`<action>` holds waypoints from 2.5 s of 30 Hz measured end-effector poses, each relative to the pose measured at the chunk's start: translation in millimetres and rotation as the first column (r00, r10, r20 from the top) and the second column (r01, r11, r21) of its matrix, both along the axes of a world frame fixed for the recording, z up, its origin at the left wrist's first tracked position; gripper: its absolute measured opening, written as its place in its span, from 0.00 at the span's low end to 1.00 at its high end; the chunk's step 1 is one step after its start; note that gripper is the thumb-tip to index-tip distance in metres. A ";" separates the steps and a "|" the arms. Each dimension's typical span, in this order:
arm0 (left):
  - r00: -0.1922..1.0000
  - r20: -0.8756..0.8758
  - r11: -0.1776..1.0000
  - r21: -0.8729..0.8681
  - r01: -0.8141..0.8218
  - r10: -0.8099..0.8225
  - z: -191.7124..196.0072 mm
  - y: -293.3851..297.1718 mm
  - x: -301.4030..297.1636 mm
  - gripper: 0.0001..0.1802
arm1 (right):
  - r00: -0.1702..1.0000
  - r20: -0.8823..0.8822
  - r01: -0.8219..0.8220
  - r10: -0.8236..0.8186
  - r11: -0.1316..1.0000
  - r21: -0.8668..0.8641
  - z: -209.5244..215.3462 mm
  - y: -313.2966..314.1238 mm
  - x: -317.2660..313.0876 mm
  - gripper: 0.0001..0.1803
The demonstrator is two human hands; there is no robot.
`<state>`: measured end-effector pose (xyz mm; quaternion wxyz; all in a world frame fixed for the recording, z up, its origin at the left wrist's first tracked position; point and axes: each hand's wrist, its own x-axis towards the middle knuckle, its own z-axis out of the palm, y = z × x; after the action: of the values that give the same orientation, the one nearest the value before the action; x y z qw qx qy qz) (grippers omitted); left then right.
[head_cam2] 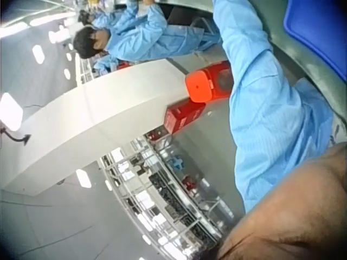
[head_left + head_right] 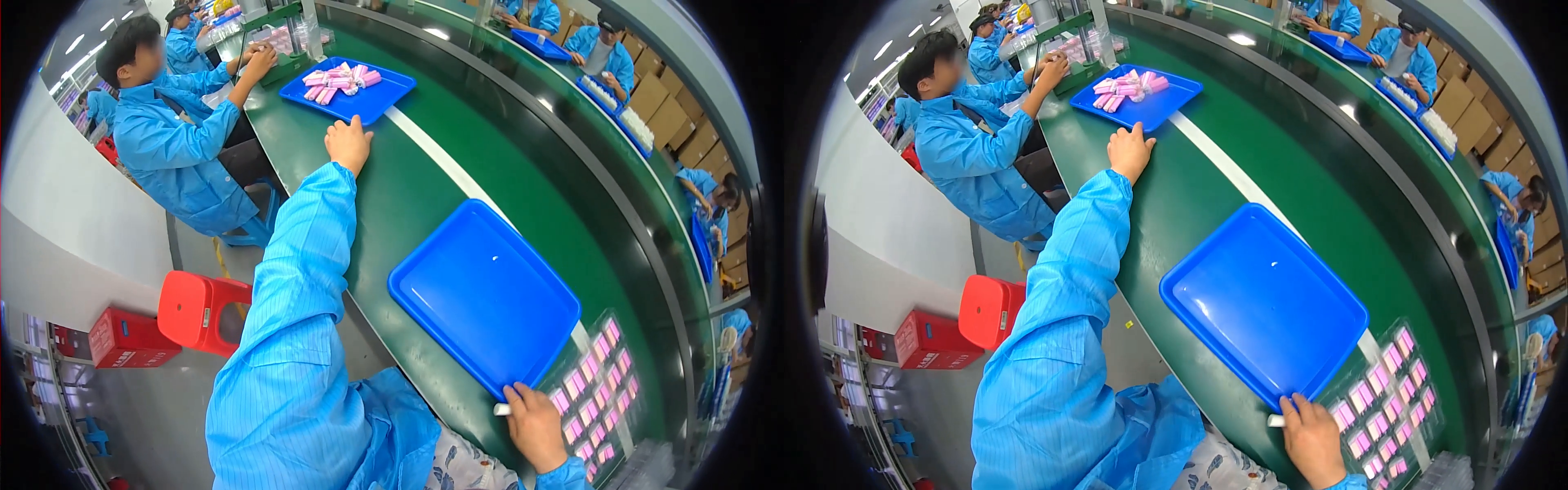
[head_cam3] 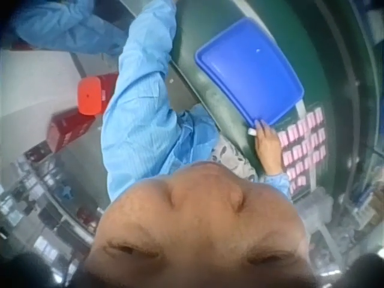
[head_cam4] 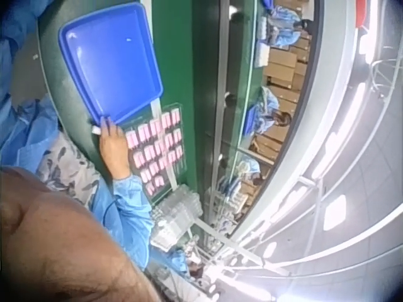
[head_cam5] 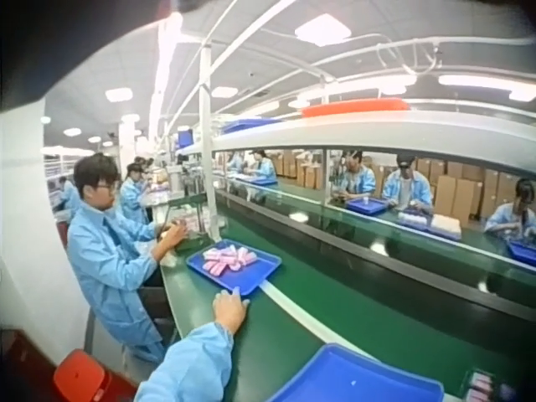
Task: The person assembles small pink and white components by hand using a manual glue dispenser on a factory assembly line.
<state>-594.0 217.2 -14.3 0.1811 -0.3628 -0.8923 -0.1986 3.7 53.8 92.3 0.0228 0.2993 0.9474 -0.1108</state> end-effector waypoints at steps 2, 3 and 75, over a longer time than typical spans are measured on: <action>0.999 0.033 1.000 0.012 0.005 -0.006 -4.5 6.1 -18.0 0.23 | 0.999 0.011 -0.047 0.046 0.998 0.046 -1.6 1.8 -10.0 0.21; 0.999 0.022 0.996 0.074 0.040 -0.042 -6.5 8.2 -22.5 0.19 | 0.999 0.014 -0.050 0.050 0.998 0.048 -1.1 5.8 -15.3 0.21; 0.909 -0.193 0.742 0.528 0.414 -0.370 43.9 -209.1 114.8 0.09 | 0.772 -0.566 -0.267 0.288 0.956 0.121 10.8 17.2 -143.9 0.16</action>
<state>-479.2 8.1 29.6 0.2665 -0.4805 -0.6910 -0.4696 -140.2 71.0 103.1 -0.2548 0.1088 0.9446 -0.1758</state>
